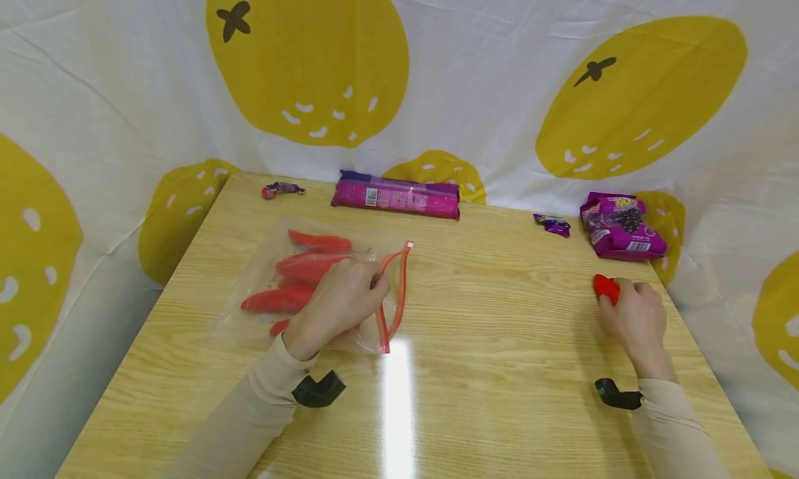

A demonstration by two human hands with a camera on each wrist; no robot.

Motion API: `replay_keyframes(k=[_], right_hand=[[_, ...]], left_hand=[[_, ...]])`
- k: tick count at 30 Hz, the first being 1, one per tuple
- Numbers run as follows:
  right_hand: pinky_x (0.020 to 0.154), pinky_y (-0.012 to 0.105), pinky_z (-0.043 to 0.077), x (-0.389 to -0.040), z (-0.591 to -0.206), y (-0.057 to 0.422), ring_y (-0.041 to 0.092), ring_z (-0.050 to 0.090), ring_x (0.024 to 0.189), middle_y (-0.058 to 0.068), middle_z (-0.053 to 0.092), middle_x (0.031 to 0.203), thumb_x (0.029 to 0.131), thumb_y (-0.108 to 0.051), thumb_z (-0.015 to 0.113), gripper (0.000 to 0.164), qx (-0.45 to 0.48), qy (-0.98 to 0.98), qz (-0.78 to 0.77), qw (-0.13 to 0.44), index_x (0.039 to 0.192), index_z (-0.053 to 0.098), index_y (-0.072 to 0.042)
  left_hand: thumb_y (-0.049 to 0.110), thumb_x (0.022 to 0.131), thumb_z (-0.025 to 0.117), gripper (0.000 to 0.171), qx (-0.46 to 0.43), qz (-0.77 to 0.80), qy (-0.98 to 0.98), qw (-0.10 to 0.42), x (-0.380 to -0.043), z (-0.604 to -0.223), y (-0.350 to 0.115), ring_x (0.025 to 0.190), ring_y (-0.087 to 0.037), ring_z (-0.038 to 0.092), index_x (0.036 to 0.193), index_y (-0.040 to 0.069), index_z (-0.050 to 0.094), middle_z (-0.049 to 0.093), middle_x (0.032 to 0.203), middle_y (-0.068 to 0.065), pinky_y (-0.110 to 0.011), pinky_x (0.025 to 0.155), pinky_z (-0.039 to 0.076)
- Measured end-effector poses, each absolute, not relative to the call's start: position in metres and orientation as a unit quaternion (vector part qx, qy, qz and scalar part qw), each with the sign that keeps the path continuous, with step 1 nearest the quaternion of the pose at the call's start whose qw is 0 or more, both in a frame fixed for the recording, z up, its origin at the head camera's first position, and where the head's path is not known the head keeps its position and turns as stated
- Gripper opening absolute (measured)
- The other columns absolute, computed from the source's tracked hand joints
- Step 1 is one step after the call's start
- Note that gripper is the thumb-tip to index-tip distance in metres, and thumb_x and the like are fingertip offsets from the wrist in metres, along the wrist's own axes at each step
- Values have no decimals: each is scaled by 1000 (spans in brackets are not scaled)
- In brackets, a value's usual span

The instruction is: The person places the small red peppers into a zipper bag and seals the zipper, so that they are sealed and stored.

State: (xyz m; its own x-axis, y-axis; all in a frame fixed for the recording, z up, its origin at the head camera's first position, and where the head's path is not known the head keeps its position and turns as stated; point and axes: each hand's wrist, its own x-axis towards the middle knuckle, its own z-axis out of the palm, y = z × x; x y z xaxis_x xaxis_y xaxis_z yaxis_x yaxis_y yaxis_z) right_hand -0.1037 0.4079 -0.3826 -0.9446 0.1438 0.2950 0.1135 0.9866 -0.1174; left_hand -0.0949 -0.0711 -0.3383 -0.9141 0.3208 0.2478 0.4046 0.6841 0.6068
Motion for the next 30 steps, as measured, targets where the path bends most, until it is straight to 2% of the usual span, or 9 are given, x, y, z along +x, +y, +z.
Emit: replay_keyframes(k=[7, 12, 19, 25, 30], right_hand=[[63, 57, 36, -99, -389, 422, 53, 43, 81, 38, 45, 96, 82, -23, 58, 44, -98, -989, 10, 111, 104, 52, 15], [55, 52, 35, -99, -390, 423, 49, 44, 73, 36, 48, 87, 81, -26, 56, 38, -100, -993, -4, 69, 92, 60, 10], [60, 55, 34, -102, -392, 425, 50, 43, 76, 38, 50, 92, 78, -22, 59, 40, -102, -994, 4, 42, 106, 58, 6], [56, 54, 36, -103, -392, 425, 51, 47, 74, 37, 52, 91, 75, -17, 62, 34, -95, -994, 10, 52, 101, 55, 5], [53, 52, 41, -103, -390, 424, 47, 52, 71, 35, 50, 91, 74, -16, 63, 37, -89, -995, 29, 33, 100, 52, 7]], left_hand=[[12, 82, 51, 33, -196, -346, -916, 55, -96, -340, -71, 41, -8, 27, 51, 13, 38, 28, 47, 6, -22, 40, 24], [12, 82, 51, 33, -194, -344, -917, 51, -96, -340, -71, 41, -9, 29, 51, 13, 39, 29, 47, 5, -23, 40, 24], [12, 82, 52, 34, -197, -341, -917, 63, -96, -341, -71, 43, -9, 30, 50, 14, 38, 29, 48, 5, -23, 41, 25], [12, 82, 52, 33, -198, -339, -918, 65, -96, -341, -72, 45, -10, 32, 51, 14, 39, 31, 50, 4, -23, 41, 26], [12, 81, 52, 34, -199, -337, -918, 68, -96, -341, -72, 45, -10, 32, 51, 14, 39, 30, 49, 5, -23, 42, 26]])
